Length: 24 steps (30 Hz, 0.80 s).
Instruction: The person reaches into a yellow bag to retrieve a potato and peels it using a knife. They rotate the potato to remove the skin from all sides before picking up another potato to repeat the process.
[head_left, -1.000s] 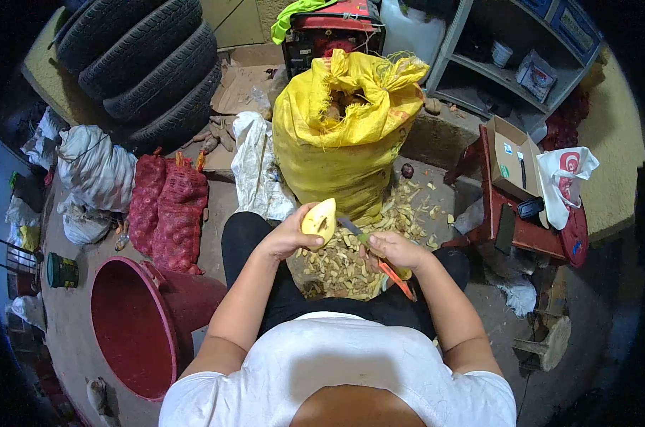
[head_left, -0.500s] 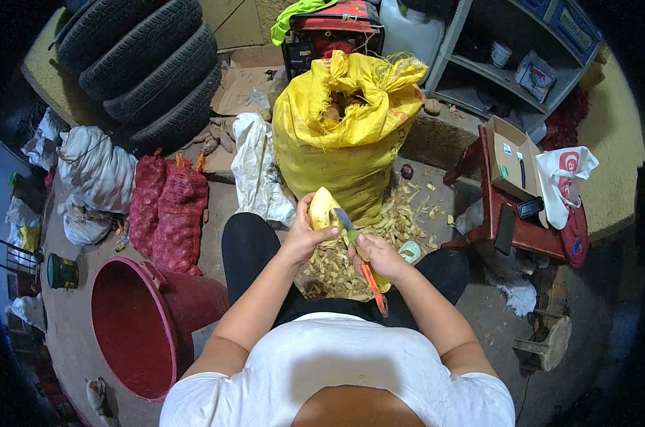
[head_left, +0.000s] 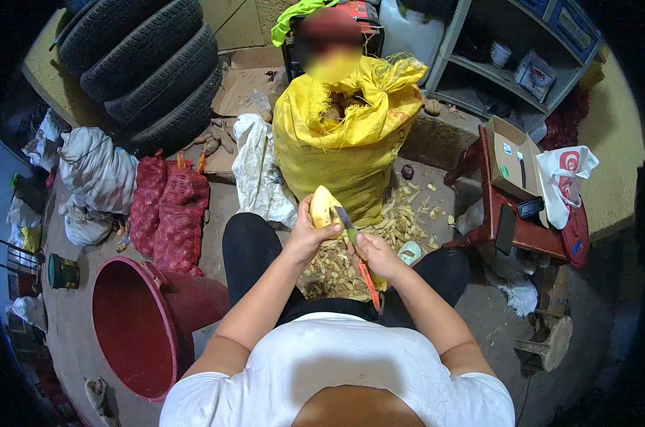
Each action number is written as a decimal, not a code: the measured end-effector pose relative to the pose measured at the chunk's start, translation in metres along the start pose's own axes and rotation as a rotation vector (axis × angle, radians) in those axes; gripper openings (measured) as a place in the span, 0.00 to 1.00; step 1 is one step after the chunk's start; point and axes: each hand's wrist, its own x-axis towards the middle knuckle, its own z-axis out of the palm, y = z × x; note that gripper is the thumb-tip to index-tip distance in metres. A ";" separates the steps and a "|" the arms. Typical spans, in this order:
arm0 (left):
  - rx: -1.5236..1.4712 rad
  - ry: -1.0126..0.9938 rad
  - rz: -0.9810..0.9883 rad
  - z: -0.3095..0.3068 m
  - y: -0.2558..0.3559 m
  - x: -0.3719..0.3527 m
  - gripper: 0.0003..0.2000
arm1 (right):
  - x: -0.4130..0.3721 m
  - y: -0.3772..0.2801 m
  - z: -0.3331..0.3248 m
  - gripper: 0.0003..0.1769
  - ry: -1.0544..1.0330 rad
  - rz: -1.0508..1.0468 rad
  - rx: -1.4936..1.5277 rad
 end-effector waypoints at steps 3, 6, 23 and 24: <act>-0.010 0.003 0.008 0.002 -0.001 0.000 0.40 | 0.001 0.000 0.001 0.24 0.007 -0.001 -0.002; -0.009 0.012 -0.007 0.001 -0.004 0.002 0.39 | 0.000 -0.002 0.000 0.23 -0.004 -0.002 0.014; -0.003 0.061 0.017 0.009 -0.006 0.006 0.38 | 0.000 -0.001 0.004 0.23 0.055 -0.054 0.042; -0.002 0.060 0.017 0.010 -0.006 0.006 0.38 | 0.002 0.002 0.004 0.24 0.061 -0.071 0.018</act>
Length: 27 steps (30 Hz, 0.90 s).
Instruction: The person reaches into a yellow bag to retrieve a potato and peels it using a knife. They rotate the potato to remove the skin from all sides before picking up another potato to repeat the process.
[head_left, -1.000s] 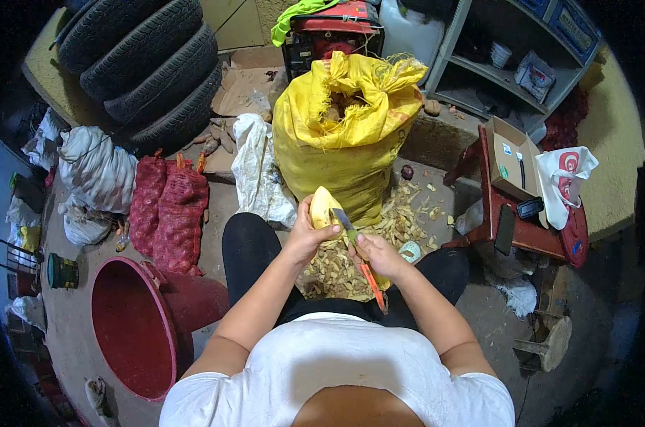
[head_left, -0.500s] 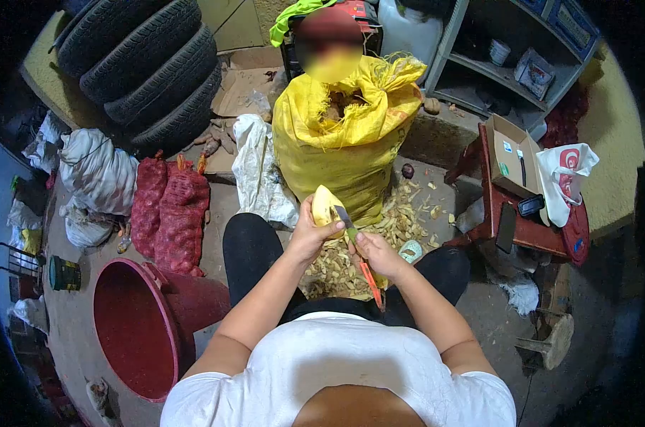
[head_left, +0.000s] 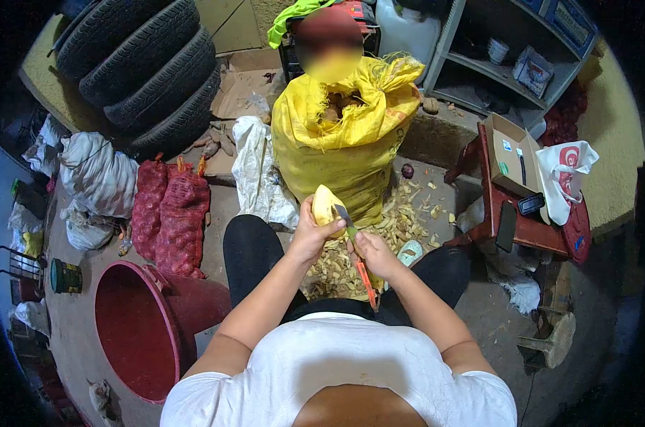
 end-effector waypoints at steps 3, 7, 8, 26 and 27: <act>0.006 0.023 0.019 0.001 -0.001 0.000 0.37 | 0.001 0.002 0.000 0.25 0.011 -0.041 -0.093; 0.039 0.084 0.037 0.004 -0.003 0.000 0.36 | 0.002 0.006 0.002 0.26 0.007 -0.060 -0.155; 0.044 0.110 0.038 0.005 -0.004 0.000 0.35 | 0.002 0.006 0.002 0.26 0.006 -0.060 -0.155; 0.186 0.138 0.053 0.007 -0.007 0.003 0.31 | 0.010 0.019 -0.007 0.26 -0.121 0.008 -0.124; 0.186 0.137 0.052 0.006 -0.009 0.003 0.31 | 0.013 0.023 -0.004 0.26 -0.029 -0.171 -0.312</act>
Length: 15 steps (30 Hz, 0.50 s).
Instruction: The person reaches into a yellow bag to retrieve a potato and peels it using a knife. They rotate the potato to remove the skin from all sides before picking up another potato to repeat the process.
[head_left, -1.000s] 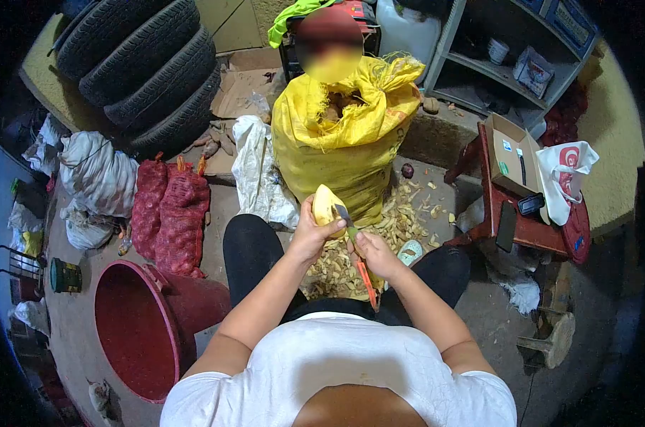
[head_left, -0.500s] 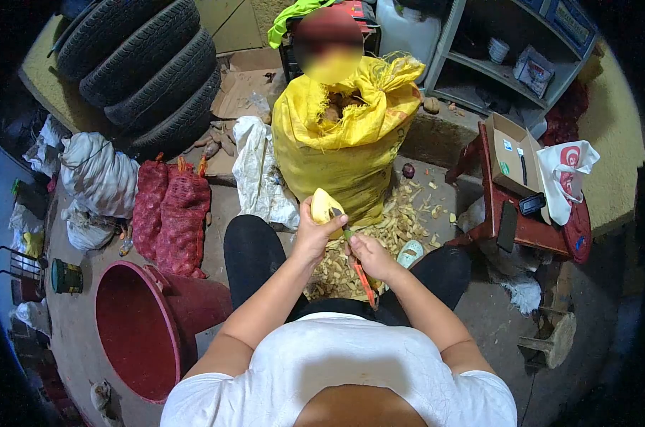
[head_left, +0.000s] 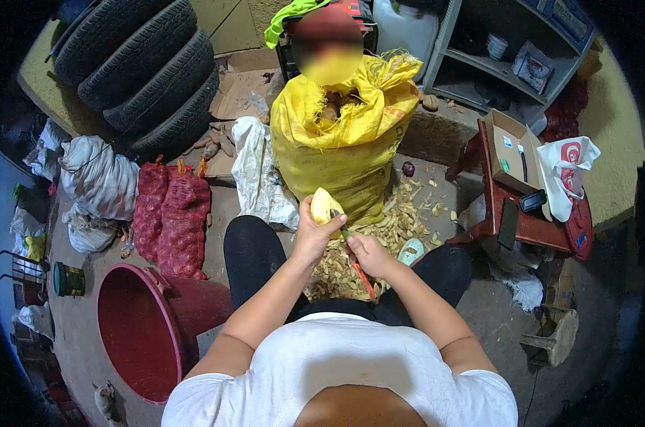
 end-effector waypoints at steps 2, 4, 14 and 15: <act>0.014 0.008 0.037 -0.002 -0.006 0.002 0.32 | -0.001 0.004 -0.002 0.26 0.103 -0.160 -0.200; -0.034 -0.014 0.005 -0.006 -0.010 0.003 0.32 | -0.004 -0.020 -0.009 0.26 -0.163 0.300 0.481; -0.147 -0.061 -0.109 -0.019 -0.032 0.009 0.29 | 0.001 0.003 -0.010 0.26 -0.305 0.357 0.762; -0.147 -0.063 -0.108 -0.021 -0.031 0.010 0.29 | 0.003 0.005 -0.004 0.25 -0.145 0.184 0.271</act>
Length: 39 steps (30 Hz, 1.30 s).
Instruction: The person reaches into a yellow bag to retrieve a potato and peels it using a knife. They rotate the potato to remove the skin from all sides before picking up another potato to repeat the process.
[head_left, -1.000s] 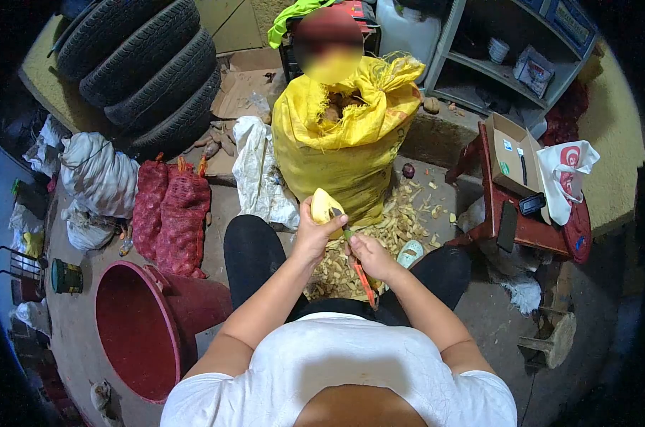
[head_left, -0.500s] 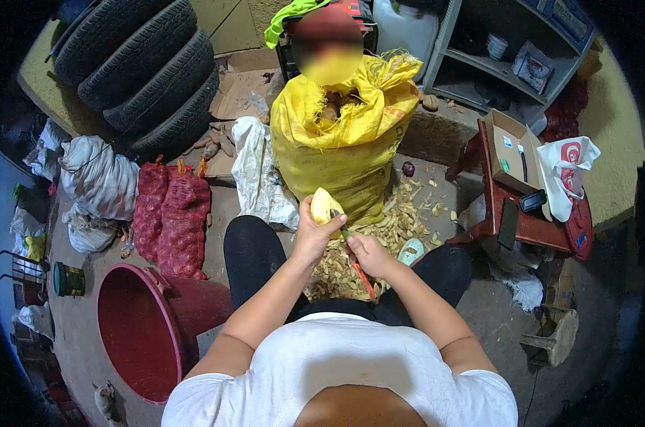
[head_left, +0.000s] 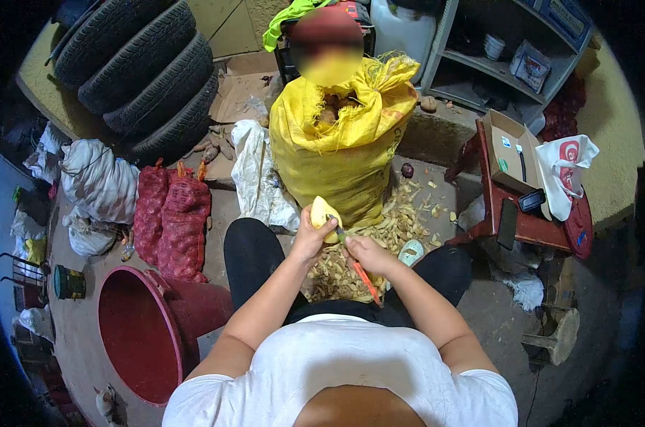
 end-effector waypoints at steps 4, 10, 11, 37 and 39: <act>-0.027 0.014 -0.095 -0.005 0.001 0.001 0.26 | -0.004 0.000 0.011 0.22 0.253 -0.093 -0.533; -0.071 -0.032 -0.086 -0.004 0.003 -0.002 0.23 | -0.006 0.006 0.017 0.24 0.226 -0.152 -0.249; -0.062 -0.037 -0.092 -0.003 0.004 -0.003 0.23 | -0.007 0.004 0.016 0.25 0.186 -0.115 -0.166; -0.142 -0.116 -0.198 -0.027 -0.018 0.005 0.20 | 0.004 0.026 -0.001 0.25 -0.140 0.182 0.322; -0.352 -0.091 -0.296 -0.031 -0.016 0.005 0.19 | 0.003 0.017 0.006 0.25 0.195 -0.051 -0.434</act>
